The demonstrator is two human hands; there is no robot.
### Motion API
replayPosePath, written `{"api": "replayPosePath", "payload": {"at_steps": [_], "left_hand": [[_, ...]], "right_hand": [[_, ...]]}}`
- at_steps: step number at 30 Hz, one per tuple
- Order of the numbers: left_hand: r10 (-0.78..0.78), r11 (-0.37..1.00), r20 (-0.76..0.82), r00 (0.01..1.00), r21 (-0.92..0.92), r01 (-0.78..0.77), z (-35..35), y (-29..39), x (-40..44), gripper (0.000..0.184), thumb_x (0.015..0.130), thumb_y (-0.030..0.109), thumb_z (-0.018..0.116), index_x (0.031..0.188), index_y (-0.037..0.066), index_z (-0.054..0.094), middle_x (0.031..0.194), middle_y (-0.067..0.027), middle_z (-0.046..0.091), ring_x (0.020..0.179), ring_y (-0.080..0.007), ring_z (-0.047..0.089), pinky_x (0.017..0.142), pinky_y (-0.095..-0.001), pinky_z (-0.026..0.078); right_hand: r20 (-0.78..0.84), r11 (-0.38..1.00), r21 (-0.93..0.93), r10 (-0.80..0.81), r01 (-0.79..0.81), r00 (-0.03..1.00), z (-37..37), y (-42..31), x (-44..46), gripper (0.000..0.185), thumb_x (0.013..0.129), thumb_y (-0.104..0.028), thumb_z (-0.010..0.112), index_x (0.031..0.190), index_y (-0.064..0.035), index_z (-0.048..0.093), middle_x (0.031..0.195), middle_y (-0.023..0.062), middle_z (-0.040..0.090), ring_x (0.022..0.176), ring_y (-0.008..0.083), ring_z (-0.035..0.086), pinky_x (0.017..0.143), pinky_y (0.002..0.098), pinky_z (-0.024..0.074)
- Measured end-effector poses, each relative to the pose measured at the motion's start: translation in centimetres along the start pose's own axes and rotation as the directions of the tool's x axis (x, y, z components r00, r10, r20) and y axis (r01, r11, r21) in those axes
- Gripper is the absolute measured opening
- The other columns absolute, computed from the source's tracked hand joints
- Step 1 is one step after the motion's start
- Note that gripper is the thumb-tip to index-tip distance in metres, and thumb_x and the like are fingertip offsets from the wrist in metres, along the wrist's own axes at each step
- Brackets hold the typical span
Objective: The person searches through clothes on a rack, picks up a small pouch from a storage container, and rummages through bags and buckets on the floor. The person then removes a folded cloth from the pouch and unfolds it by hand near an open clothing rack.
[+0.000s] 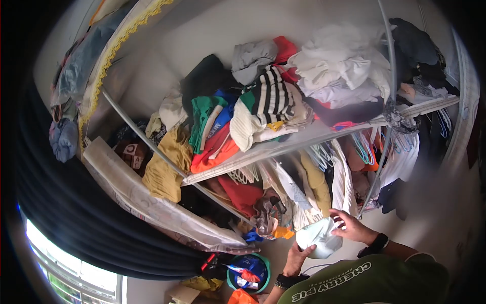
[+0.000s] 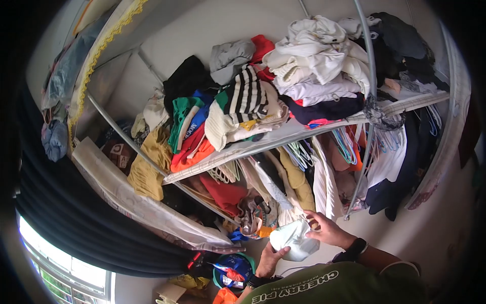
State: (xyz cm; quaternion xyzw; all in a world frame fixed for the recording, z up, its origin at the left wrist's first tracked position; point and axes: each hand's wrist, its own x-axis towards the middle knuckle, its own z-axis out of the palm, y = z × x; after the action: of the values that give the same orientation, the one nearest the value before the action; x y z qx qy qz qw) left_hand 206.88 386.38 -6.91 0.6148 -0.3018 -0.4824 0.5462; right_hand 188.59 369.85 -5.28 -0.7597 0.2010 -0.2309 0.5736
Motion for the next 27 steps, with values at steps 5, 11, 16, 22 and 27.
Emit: {"api": "replayPosePath", "payload": {"at_steps": [5,11,16,22,27], "left_hand": [[0.184,0.975,0.013,0.983,0.123,-0.185,3.5,2.4,1.4,0.050,0.082,0.026,0.069,0.120,0.000,0.049,0.103,-0.0023,0.057,0.092,-0.0123,0.050,0.083,-0.0271,0.042],[0.193,0.914,0.177,0.965,-0.391,-0.111,8.0,3.5,3.4,0.060,0.087,0.027,0.061,0.136,0.002,0.036,0.131,-0.0084,0.047,0.121,-0.0216,0.043,0.104,-0.0363,0.031],[0.074,0.797,0.275,0.958,-0.595,0.109,9.9,3.3,5.2,0.046,0.094,0.029,0.050,0.132,0.004,0.041,0.131,-0.0093,0.047,0.121,-0.0215,0.044,0.102,-0.0373,0.034],[-0.033,0.840,0.236,0.971,-0.521,0.155,9.2,3.2,7.3,0.031,0.088,0.003,0.056,0.119,0.001,0.054,0.115,-0.0077,0.061,0.104,-0.0191,0.058,0.091,-0.0336,0.046],[0.014,0.879,0.128,0.992,-0.474,0.049,7.4,3.2,9.2,0.013,0.088,0.003,0.059,0.100,0.004,0.062,0.102,-0.0053,0.066,0.095,-0.0151,0.061,0.088,-0.0295,0.046]], "right_hand": [[-0.062,0.994,-0.057,-0.094,0.090,0.994,-1.7,1.0,-1.1,0.068,0.080,-0.011,0.072,0.137,-0.0033,0.036,0.116,0.0113,0.053,0.103,0.0169,0.055,0.084,0.0310,0.0479],[-0.156,0.972,0.220,0.124,-0.087,0.980,-5.4,0.3,-2.2,0.037,0.084,-0.014,0.066,0.113,0.0045,0.053,0.094,0.0085,0.062,0.087,0.0110,0.056,0.078,0.0291,0.0469],[-0.280,0.960,0.254,0.192,-0.120,0.941,-7.7,-2.9,-4.4,0.028,0.088,-0.010,0.059,0.110,0.0045,0.055,0.094,0.0076,0.062,0.090,0.0099,0.056,0.080,0.0274,0.0467],[-0.430,0.955,0.273,0.228,-0.115,0.873,-8.7,-2.2,-5.5,0.033,0.090,-0.014,0.059,0.117,0.0023,0.049,0.102,0.0056,0.060,0.091,0.0078,0.055,0.080,0.0265,0.0464],[-0.425,0.963,0.203,0.252,-0.179,0.870,-9.6,-1.1,-5.1,0.027,0.092,-0.016,0.058,0.112,0.0000,0.052,0.095,0.0030,0.058,0.085,0.0062,0.051,0.075,0.0262,0.0448]]}}
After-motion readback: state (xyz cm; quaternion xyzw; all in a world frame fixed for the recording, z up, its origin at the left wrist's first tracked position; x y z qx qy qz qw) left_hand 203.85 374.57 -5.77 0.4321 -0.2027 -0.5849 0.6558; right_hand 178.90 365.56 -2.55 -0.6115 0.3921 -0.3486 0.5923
